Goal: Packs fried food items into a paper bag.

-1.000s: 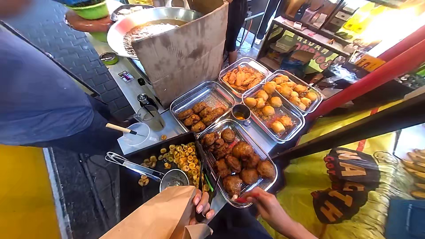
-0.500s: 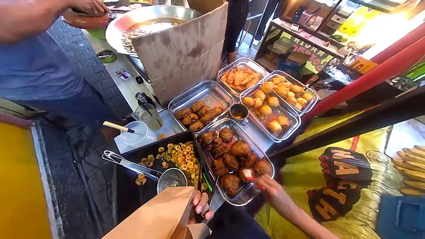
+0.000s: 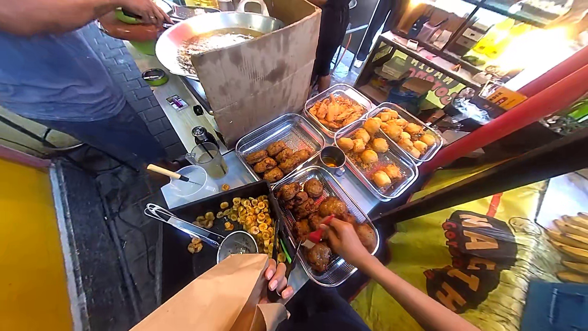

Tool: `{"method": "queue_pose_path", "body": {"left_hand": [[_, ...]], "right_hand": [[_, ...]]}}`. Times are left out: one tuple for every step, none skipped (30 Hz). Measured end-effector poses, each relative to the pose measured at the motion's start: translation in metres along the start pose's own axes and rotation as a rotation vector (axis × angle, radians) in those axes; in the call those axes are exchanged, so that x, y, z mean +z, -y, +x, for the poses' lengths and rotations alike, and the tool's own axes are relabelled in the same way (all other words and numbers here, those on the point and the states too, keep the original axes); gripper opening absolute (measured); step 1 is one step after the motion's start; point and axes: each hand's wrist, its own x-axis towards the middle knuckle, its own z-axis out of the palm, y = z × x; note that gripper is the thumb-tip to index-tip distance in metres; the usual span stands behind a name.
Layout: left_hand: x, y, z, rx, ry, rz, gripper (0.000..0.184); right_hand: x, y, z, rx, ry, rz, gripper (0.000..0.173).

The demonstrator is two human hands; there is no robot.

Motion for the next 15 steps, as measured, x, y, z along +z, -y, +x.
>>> {"method": "queue_pose_path", "body": {"left_hand": [[-0.004,0.000,-0.002,-0.001,0.032,-0.001,0.025],[-0.006,-0.002,-0.002,-0.009,0.065,0.010,0.025],[-0.008,-0.004,-0.001,-0.035,0.093,0.018,0.025],[-0.009,-0.007,-0.001,-0.061,0.112,0.025,0.025],[-0.009,-0.008,-0.002,-0.072,0.113,0.031,0.024],[-0.009,-0.008,-0.003,-0.067,0.106,0.039,0.024],[-0.010,-0.007,-0.003,-0.048,0.101,0.040,0.024],[-0.010,-0.005,-0.003,-0.032,0.083,0.036,0.024],[-0.010,-0.003,-0.003,-0.023,0.068,0.032,0.024],[-0.009,-0.002,-0.002,-0.021,0.060,0.028,0.025],[-0.008,-0.002,0.000,-0.018,0.073,0.026,0.025],[-0.009,-0.001,0.001,-0.006,0.107,0.031,0.024],[-0.010,-0.001,0.003,0.006,0.123,0.038,0.024],[-0.010,-0.001,0.002,0.013,0.125,0.042,0.024],[-0.008,0.000,0.001,0.026,0.095,0.050,0.024]], "right_hand": [[0.004,-0.002,0.001,0.030,0.059,0.000,0.030],[0.004,-0.007,0.003,0.052,0.097,-0.036,0.032],[-0.001,-0.011,0.005,0.066,0.115,-0.093,0.033],[-0.009,-0.012,0.006,0.076,0.123,-0.153,0.033],[-0.015,-0.009,0.007,0.075,0.124,-0.198,0.033],[-0.017,-0.004,0.008,0.061,0.103,-0.204,0.033],[-0.014,0.003,0.008,0.039,0.066,-0.168,0.032],[-0.008,0.009,0.007,0.030,0.041,-0.103,0.031],[-0.001,0.010,0.004,0.049,0.045,-0.039,0.031],[0.003,0.007,0.000,0.092,0.064,-0.011,0.033],[0.004,0.000,-0.002,0.147,0.074,-0.019,0.034],[0.000,-0.010,-0.004,0.195,0.066,-0.051,0.035],[-0.005,-0.020,-0.005,0.202,0.034,-0.097,0.034],[-0.007,-0.028,-0.010,0.160,-0.028,-0.126,0.032],[-0.005,-0.033,-0.018,0.071,-0.110,-0.136,0.029]]}}
